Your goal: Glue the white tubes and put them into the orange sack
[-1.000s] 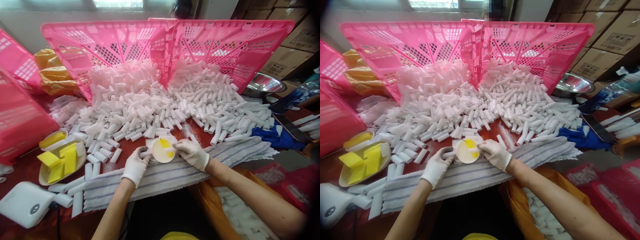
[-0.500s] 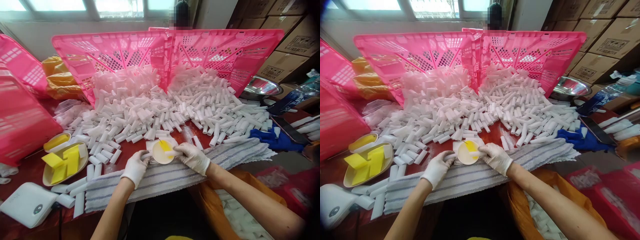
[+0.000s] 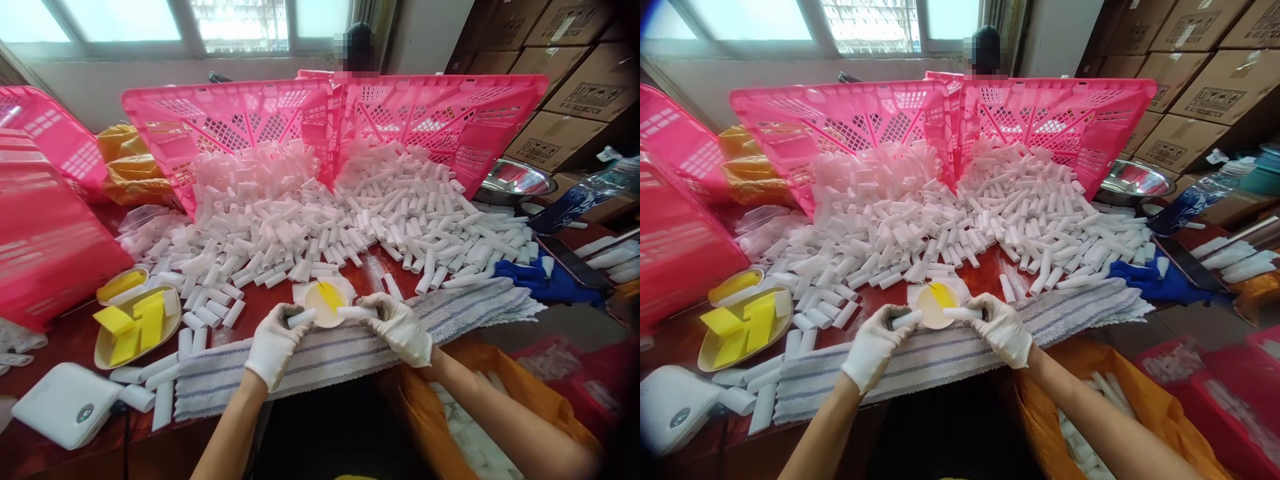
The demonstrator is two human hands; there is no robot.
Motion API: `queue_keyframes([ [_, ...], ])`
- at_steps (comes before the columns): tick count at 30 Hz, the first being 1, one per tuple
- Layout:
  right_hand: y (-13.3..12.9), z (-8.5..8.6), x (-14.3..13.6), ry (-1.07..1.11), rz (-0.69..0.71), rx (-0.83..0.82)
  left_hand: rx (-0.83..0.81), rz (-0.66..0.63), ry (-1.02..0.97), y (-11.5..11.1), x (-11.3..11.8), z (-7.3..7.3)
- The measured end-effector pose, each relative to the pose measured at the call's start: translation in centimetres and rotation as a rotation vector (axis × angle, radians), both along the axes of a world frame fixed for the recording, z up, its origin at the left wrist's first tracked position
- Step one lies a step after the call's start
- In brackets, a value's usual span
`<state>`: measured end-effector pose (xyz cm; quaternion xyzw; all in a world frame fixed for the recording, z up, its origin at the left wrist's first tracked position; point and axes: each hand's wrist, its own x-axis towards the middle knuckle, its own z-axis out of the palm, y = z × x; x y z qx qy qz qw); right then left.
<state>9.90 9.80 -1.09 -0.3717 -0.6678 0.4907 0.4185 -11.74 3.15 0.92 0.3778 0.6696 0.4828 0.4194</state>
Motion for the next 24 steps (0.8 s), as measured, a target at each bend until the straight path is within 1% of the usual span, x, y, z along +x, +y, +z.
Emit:
queue_keyframes([
  [2,-0.4,0.8,-0.1,0.035,0.0,-0.231,0.026,-0.044,-0.038,-0.1,0.9,0.3],
  [4,-0.6,1.7,-0.3,0.036,0.056,-0.333,0.04,-0.079,-0.062,-0.2,1.6,0.8],
  [6,-0.6,2.4,-0.5,0.047,0.081,-0.357,0.042,-0.105,-0.067,-0.4,2.2,1.2],
  [8,-0.4,3.0,-0.6,0.039,0.077,-0.356,0.025,-0.155,-0.07,-0.7,2.5,1.6],
  [10,-0.3,3.4,-0.6,-0.038,0.094,-0.331,-0.002,-0.227,-0.044,-1.0,2.7,1.6],
  [12,-0.5,3.6,-0.4,-0.179,0.115,-0.231,-0.011,-0.275,0.02,-1.3,2.9,1.2],
  [13,-0.7,3.6,-0.3,-0.252,0.12,-0.125,-0.009,-0.279,0.063,-1.4,3.1,0.9],
  [14,-1.0,3.5,-0.2,-0.319,0.117,0.027,-0.009,-0.273,0.1,-1.4,3.3,0.4],
  [15,-1.4,3.3,-0.2,-0.383,0.101,0.212,-0.018,-0.264,0.124,-1.4,3.6,0.0],
  [17,-2.4,2.6,-0.4,-0.488,0.027,0.587,-0.066,-0.233,0.169,-1.3,4.6,-0.8],
  [18,-2.8,2.2,-0.6,-0.525,-0.032,0.718,-0.092,-0.218,0.2,-1.2,5.3,-1.0],
  [19,-3.2,1.9,-0.9,-0.55,-0.095,0.785,-0.112,-0.196,0.241,-1.2,6.0,-1.1],
  [20,-3.6,1.6,-1.3,-0.564,-0.148,0.785,-0.122,-0.164,0.297,-1.2,6.7,-1.1],
  [21,-3.9,1.5,-1.6,-0.569,-0.192,0.735,-0.116,-0.131,0.362,-1.3,7.5,-0.9],
  [23,-4.1,1.8,-1.5,-0.578,-0.236,0.547,-0.056,-0.115,0.467,-1.7,8.9,-0.4],
  [24,-4.1,2.2,-0.9,-0.588,-0.228,0.442,-0.014,-0.146,0.495,-1.9,9.3,-0.1],
])
